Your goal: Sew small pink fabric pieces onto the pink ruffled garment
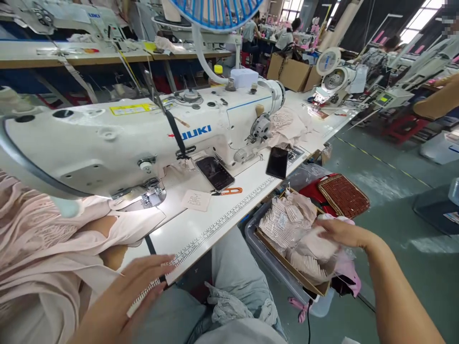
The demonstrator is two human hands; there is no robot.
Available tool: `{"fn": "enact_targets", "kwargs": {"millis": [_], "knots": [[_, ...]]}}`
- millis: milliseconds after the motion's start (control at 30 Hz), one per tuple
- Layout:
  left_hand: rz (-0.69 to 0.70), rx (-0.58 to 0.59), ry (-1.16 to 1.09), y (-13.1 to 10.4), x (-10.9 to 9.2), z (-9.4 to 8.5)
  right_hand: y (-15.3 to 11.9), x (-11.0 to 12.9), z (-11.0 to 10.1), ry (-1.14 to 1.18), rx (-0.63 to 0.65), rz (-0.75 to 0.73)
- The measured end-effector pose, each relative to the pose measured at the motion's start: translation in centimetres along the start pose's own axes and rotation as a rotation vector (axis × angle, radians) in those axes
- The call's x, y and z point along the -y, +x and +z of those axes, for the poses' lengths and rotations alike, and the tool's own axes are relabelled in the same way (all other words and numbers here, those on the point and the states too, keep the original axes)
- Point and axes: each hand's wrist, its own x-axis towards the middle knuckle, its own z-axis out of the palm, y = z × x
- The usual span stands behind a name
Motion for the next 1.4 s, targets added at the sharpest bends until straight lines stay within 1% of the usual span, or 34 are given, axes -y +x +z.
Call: {"fn": "enact_targets", "kwargs": {"millis": [33,67,100,167,200,267,300,367,433,467,500,567,633,700,767,833,867,933,967,1000,1067,1100,1200,1333,1400], "knots": [[0.011,-0.026,0.12,0.2,0.9,-0.4,0.9,2.7,0.1,-0.021,0.364,-0.066],[0.027,-0.054,0.246,0.4,1.8,-0.7,1.7,5.6,0.7,-0.02,0.541,-0.171],[0.026,-0.042,0.368,0.6,2.7,-0.7,2.3,8.5,1.9,0.004,0.592,-0.283],[0.049,0.005,0.568,0.9,4.4,-0.3,3.2,13.8,5.5,0.086,0.555,-0.483],[0.05,0.036,0.645,1.0,5.0,0.1,3.5,16.1,7.9,0.126,0.552,-0.545],[0.042,0.097,0.756,1.1,6.0,0.8,3.9,19.7,12.8,0.167,0.572,-0.594],[0.027,0.124,0.791,1.1,6.2,1.1,4.1,20.9,15.1,0.16,0.54,-0.59],[-0.002,0.179,0.821,1.0,6.5,1.3,4.5,22.6,18.9,0.079,0.406,-0.594],[-0.021,0.225,0.813,1.0,6.4,1.0,4.7,23.5,21.2,-0.085,0.19,-0.655],[-0.027,0.244,0.804,1.1,6.3,0.8,4.8,23.7,21.8,-0.18,0.14,-0.667],[-0.032,0.263,0.795,1.2,6.1,0.5,4.8,23.9,22.1,-0.266,0.123,-0.67],[-0.054,0.291,0.794,1.8,5.7,-0.1,4.6,24.2,22.2,-0.395,0.182,-0.653],[-0.071,0.289,0.805,2.6,5.3,-0.3,4.3,24.6,22.1,-0.444,0.248,-0.641],[-0.081,0.26,0.8,3.5,4.9,-0.2,4.0,24.9,21.8,-0.395,0.276,-0.639],[-0.1,0.25,0.787,4.2,4.8,0.0,3.8,24.6,21.2,-0.249,0.327,-0.6],[-0.12,0.271,0.796,4.5,4.9,0.2,4.1,23.5,19.9,-0.057,0.368,-0.51],[-0.117,0.28,0.81,4.6,5.0,0.3,4.5,22.5,19.0,0.028,0.353,-0.45],[-0.079,0.271,0.84,4.6,5.2,0.3,5.9,20.1,16.9,0.186,0.254,-0.315],[-0.051,0.252,0.852,4.6,5.4,0.3,6.7,18.6,15.8,0.237,0.163,-0.249],[-0.023,0.227,0.859,4.5,5.6,0.3,7.6,17.2,14.9,0.261,0.037,-0.196],[0.032,0.164,0.85,4.4,6.0,0.5,9.2,14.6,13.5,0.225,-0.2,-0.141],[0.052,0.137,0.831,4.4,6.2,0.7,9.8,13.6,13.2,0.159,-0.267,-0.123],[0.064,0.093,0.733,4.0,7.2,1.0,10.9,12.0,13.3,0.036,-0.333,-0.11],[0.043,0.08,0.69,3.1,8.6,1.1,11.5,11.8,14.3,-0.021,-0.354,-0.186],[0.059,0.059,0.701,2.8,9.2,1.0,11.8,11.7,14.5,-0.038,-0.328,-0.25]]}}
